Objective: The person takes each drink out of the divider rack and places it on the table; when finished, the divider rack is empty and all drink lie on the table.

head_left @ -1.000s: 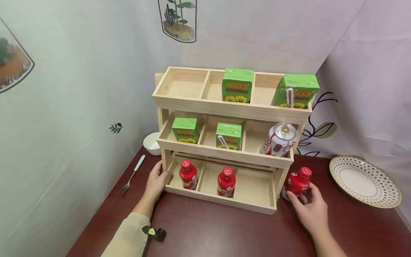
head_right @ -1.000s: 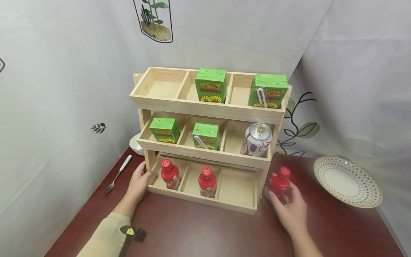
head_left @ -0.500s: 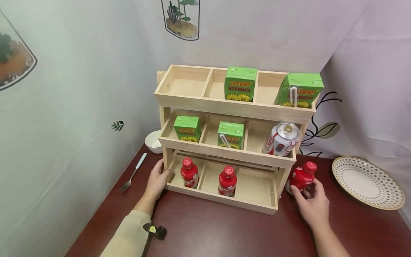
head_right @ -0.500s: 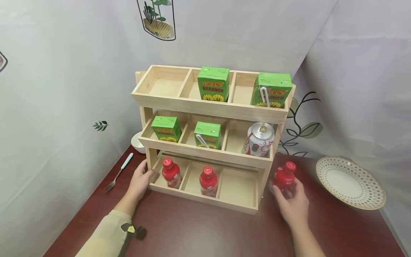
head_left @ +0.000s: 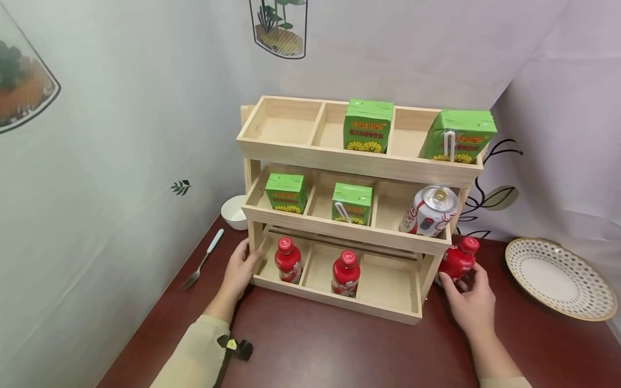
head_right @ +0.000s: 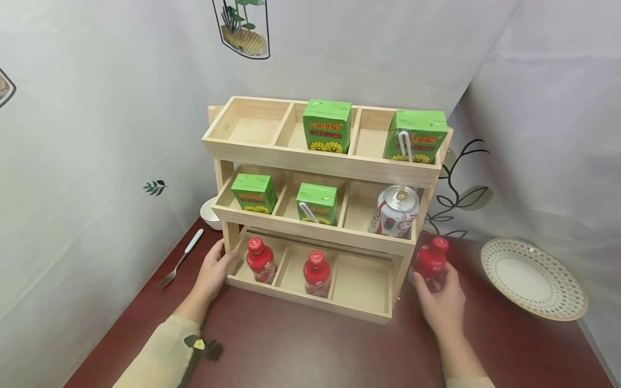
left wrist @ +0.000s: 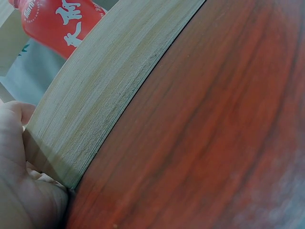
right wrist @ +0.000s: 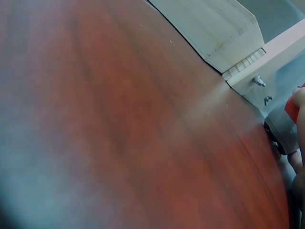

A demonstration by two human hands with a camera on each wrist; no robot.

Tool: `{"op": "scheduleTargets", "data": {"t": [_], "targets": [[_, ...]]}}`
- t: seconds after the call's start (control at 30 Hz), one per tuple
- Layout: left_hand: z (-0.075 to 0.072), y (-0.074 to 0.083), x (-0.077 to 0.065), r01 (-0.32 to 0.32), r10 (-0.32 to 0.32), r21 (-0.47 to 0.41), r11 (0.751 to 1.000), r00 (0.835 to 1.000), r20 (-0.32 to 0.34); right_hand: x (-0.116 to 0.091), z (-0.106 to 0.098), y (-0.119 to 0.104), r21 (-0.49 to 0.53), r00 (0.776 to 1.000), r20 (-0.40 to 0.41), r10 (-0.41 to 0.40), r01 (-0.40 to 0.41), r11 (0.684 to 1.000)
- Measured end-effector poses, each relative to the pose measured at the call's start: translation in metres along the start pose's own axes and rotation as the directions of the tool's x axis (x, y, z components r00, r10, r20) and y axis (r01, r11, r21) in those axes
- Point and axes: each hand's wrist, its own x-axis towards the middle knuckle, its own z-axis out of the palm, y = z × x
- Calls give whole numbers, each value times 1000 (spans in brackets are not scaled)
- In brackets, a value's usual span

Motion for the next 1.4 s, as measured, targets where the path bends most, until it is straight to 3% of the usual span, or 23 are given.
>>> {"op": "scheduleTargets", "data": {"t": [0.07, 0.2, 0.3, 0.43, 0.67, 1.0, 1.2, 1.4], "targets": [[1, 10, -3, 1, -2, 16, 1000, 1000, 7, 3, 2, 0, -19, 1000, 4, 18, -18, 1000], [1, 10, -3, 6, -6, 9, 1000, 1000, 8, 10, 7, -2, -32, 998, 21, 51, -51, 998], [1, -4, 2, 3, -2, -35, 999, 1000, 16, 15, 10, -3, -32, 998, 28, 64, -64, 997], [1, -6, 0, -5, 7, -60, 998, 1000, 28, 23, 16, -2, -27, 997, 24, 71, -71, 997], [3, -8, -1, -28, 26, -39, 999, 999, -38, 35, 26, 1, -32, 996, 3, 90, -90, 995], [6, -7, 0, -45, 45, 4, 999, 989, -144, 42, 27, 2, -113, 992, 62, 107, -100, 989], [8, -6, -1, -35, 37, 18, 999, 982, -183, 40, 26, 2, -45, 992, 65, 112, -109, 993], [9, -5, -2, -33, 34, 9, 999, 979, -199, 38, 27, 0, 100, 984, 48, 170, -174, 980]]}}
